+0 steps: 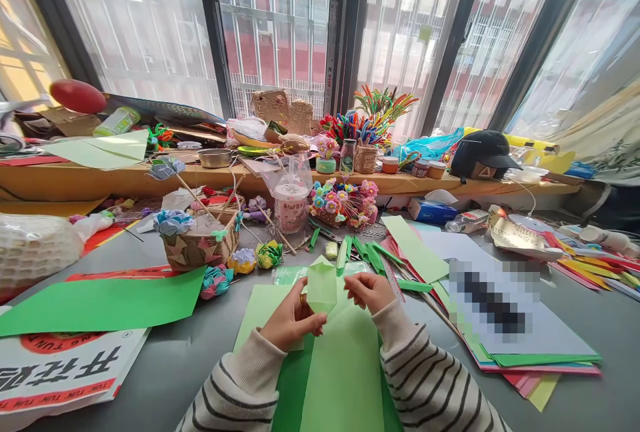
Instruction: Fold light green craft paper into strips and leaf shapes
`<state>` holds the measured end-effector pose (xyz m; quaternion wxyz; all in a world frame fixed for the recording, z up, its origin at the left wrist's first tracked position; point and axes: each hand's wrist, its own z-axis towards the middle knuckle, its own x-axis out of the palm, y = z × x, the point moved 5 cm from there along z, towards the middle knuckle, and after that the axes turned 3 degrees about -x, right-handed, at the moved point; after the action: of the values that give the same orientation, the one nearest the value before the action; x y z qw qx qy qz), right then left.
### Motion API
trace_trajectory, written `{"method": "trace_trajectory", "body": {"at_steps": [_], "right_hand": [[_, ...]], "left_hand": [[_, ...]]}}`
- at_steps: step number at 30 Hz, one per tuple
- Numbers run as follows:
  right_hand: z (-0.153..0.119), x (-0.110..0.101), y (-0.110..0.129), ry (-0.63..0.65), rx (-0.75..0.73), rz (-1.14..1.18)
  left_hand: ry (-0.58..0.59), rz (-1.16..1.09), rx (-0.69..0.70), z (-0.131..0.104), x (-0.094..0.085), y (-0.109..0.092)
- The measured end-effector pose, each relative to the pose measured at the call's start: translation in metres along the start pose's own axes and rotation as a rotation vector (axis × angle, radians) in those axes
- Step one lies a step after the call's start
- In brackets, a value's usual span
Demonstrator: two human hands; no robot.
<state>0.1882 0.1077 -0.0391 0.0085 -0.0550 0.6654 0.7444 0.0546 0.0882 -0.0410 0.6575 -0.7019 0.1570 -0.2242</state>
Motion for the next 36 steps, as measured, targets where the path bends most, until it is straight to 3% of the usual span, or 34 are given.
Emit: {"method": "trace_trajectory", "body": {"at_steps": [2,5,6,13,15,19,21,30,36], "right_hand": [[0.001,-0.002,-0.002,-0.02,0.015,0.024],[-0.004,0.016,-0.004,0.233,0.033,0.032],[-0.004,0.018,-0.004,0.25,0.022,0.023],[0.005,-0.013,0.001,-0.132,-0.046,0.191],[0.006,-0.013,0.003,-0.103,-0.073,0.242],[0.002,0.0,0.008,0.092,-0.086,0.17],[0.0,0.001,0.008,0.088,-0.072,0.134],[0.005,-0.013,-0.004,-0.208,-0.048,0.248],[0.002,-0.011,-0.006,-0.219,-0.02,0.292]], "left_hand": [[-0.004,-0.004,0.012,-0.001,0.0,-0.001],[-0.012,0.003,0.026,-0.001,0.0,-0.003],[-0.009,0.005,0.025,-0.001,0.0,-0.003],[0.105,-0.048,0.012,-0.001,0.005,0.001],[0.176,-0.063,-0.019,-0.004,0.011,0.002],[0.315,-0.052,-0.112,-0.012,0.019,0.002],[0.332,-0.022,-0.137,-0.015,0.019,0.002],[0.185,-0.011,-0.145,-0.008,0.006,-0.004],[0.022,-0.069,-0.169,-0.005,-0.002,-0.003]]}}
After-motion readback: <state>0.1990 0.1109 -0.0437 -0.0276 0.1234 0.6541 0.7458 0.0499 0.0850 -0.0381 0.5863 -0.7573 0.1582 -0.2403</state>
